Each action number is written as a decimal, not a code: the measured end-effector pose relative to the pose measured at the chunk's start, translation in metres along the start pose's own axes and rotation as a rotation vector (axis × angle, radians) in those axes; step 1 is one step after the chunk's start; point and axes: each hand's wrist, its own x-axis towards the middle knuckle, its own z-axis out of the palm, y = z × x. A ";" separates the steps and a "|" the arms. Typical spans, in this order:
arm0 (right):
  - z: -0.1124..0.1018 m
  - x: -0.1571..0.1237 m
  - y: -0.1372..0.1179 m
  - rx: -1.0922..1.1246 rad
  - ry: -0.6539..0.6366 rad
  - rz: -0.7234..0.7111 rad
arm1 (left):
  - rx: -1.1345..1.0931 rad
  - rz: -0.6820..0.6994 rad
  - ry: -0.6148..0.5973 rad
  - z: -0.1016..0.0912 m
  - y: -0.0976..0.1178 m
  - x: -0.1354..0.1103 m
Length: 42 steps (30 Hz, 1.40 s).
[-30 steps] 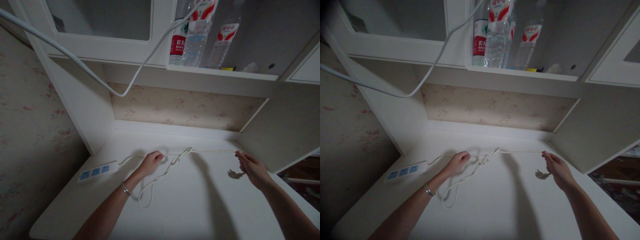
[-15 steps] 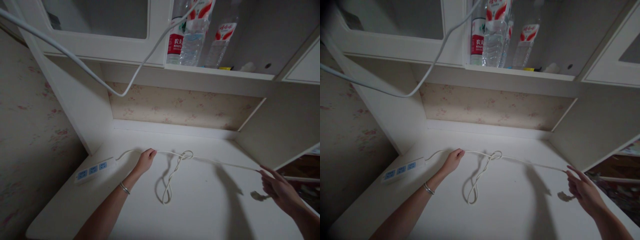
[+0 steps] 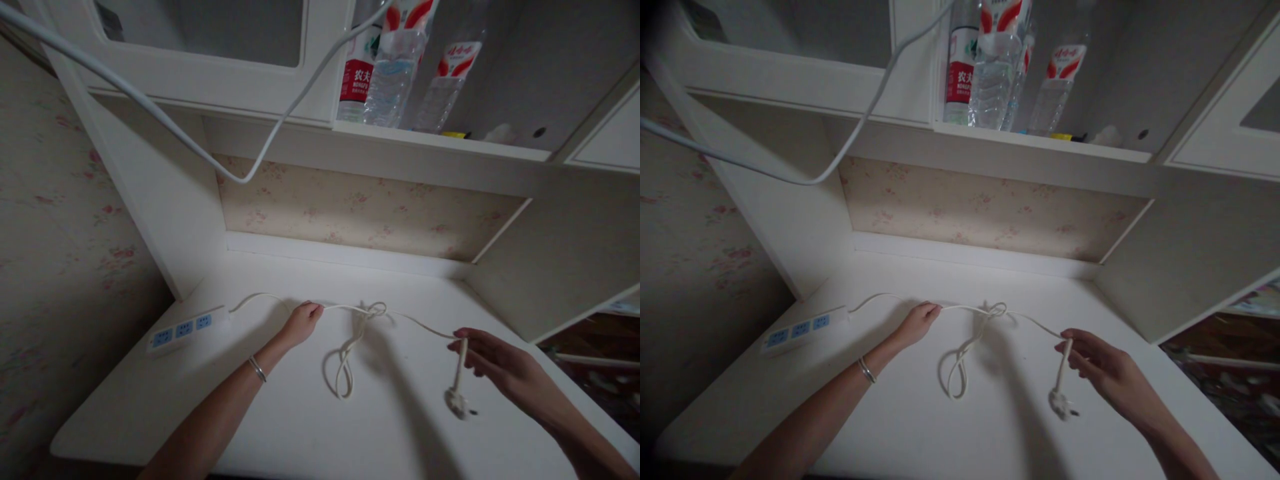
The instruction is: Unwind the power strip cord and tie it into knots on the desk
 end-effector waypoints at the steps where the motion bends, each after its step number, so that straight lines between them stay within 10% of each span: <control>1: 0.007 0.000 -0.008 -0.158 -0.006 -0.056 | 0.007 0.011 -0.007 -0.001 -0.001 -0.002; 7: 0.056 0.011 -0.047 -0.559 -0.075 -0.188 | 0.168 0.076 0.103 -0.024 -0.008 -0.024; 17: 0.142 0.042 -0.067 0.274 -0.279 -0.049 | 0.817 -0.130 0.236 -0.077 -0.042 -0.040; 24: 0.217 0.038 -0.085 0.699 -0.183 -0.067 | 0.746 -0.161 0.090 -0.063 -0.049 -0.043; 30: 0.250 0.035 -0.090 0.942 -0.250 -0.028 | 0.827 -0.140 0.266 -0.084 -0.048 -0.037; 35: 0.275 0.031 -0.083 0.910 -0.308 -0.070 | 0.841 -0.352 0.235 -0.103 -0.072 -0.034; 42: 0.317 0.040 -0.084 0.685 -0.306 -0.169 | 0.703 -0.313 0.206 -0.082 -0.070 -0.052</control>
